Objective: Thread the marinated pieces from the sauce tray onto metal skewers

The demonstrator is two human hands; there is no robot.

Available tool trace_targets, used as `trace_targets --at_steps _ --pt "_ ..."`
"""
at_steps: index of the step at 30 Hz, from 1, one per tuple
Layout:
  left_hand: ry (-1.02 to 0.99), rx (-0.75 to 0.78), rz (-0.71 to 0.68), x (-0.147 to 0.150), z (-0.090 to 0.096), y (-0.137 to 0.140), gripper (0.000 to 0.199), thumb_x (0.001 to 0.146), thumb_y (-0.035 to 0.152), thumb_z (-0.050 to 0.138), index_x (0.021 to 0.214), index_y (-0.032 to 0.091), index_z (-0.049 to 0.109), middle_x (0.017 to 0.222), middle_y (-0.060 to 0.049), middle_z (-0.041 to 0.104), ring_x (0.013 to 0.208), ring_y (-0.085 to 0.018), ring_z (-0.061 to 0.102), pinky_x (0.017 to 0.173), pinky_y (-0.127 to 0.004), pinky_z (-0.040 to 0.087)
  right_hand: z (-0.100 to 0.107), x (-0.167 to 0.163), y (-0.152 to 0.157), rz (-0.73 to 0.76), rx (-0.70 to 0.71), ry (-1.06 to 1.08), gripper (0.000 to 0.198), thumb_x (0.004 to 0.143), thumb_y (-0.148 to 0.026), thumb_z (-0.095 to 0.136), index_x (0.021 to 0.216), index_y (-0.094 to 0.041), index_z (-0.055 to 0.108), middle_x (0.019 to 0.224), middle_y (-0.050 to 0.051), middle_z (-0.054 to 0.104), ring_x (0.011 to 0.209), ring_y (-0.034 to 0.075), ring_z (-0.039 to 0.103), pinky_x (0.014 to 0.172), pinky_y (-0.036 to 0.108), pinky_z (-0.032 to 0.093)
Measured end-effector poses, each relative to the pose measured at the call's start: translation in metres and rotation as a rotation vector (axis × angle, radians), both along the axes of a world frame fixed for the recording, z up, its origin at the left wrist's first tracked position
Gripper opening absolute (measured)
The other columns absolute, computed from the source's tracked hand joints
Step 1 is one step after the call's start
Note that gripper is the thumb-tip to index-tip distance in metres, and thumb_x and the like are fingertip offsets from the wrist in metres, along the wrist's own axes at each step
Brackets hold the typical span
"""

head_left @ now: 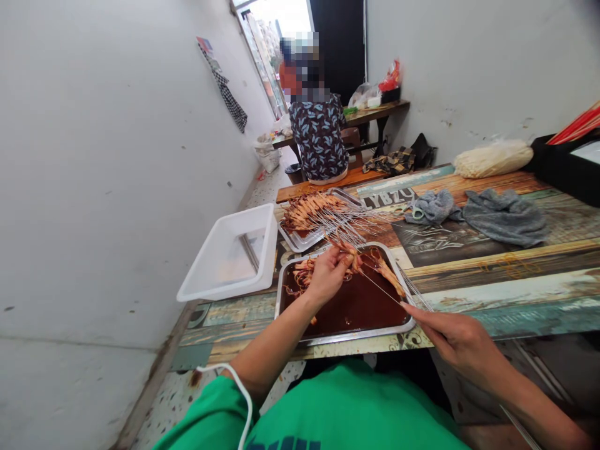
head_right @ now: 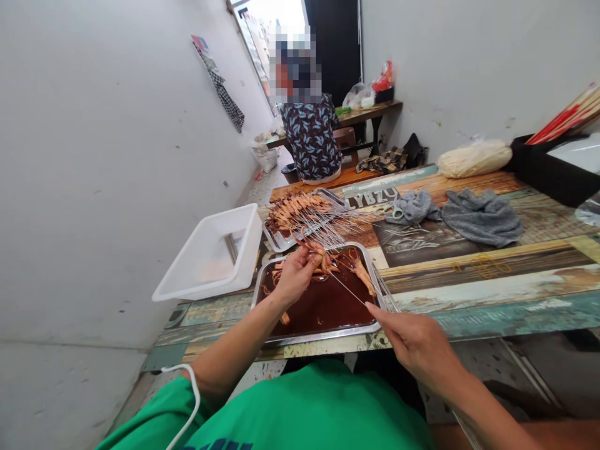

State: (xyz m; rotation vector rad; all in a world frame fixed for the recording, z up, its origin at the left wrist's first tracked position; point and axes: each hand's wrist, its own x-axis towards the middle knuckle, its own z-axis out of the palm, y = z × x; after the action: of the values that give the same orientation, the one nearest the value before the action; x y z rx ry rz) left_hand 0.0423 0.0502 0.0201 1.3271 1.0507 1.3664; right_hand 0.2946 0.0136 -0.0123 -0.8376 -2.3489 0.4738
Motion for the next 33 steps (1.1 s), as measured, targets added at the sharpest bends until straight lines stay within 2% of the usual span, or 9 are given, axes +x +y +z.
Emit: trace_targets --at_steps 6,16,22,33 --pt "-0.020 -0.033 0.037 0.005 -0.001 -0.002 0.018 0.076 0.033 0.057 0.085 0.017 0.052 0.073 -0.002 0.061 0.065 -0.012 0.056 0.065 -0.025 0.043 -0.001 -0.002 -0.002 -0.037 -0.007 0.021 0.045 0.083 -0.009 0.043 0.124 -0.028 0.052 0.109 0.002 0.065 0.090 0.018 0.066 0.079 0.029 0.054" --pt "-0.107 -0.065 0.089 0.007 -0.006 -0.002 0.019 0.075 0.031 0.059 0.084 0.016 0.052 0.074 -0.002 0.062 0.064 -0.012 0.058 0.064 -0.025 0.046 -0.002 -0.003 -0.003 -0.069 0.001 0.017 0.043 0.084 -0.011 0.043 0.123 -0.026 0.052 0.109 0.002 0.066 0.089 0.018 0.066 0.076 0.029 0.055" --pt "-0.181 -0.100 0.116 0.012 -0.008 -0.002 0.023 0.073 0.033 0.061 0.083 0.015 0.052 0.075 -0.003 0.063 0.064 -0.011 0.058 0.061 -0.024 0.047 -0.003 -0.005 -0.003 -0.075 0.014 0.032 0.043 0.085 -0.010 0.042 0.123 -0.026 0.052 0.111 0.002 0.065 0.093 0.017 0.065 0.081 0.030 0.053" --pt "-0.325 -0.279 0.039 0.017 -0.007 -0.002 0.030 0.067 0.031 0.068 0.082 0.011 0.052 0.072 -0.004 0.064 0.057 -0.009 0.057 0.052 -0.019 0.041 -0.005 -0.007 -0.002 -0.084 0.028 0.053 0.037 0.085 -0.011 0.043 0.119 -0.021 0.056 0.108 0.005 0.066 0.091 0.017 0.065 0.081 0.027 0.053"
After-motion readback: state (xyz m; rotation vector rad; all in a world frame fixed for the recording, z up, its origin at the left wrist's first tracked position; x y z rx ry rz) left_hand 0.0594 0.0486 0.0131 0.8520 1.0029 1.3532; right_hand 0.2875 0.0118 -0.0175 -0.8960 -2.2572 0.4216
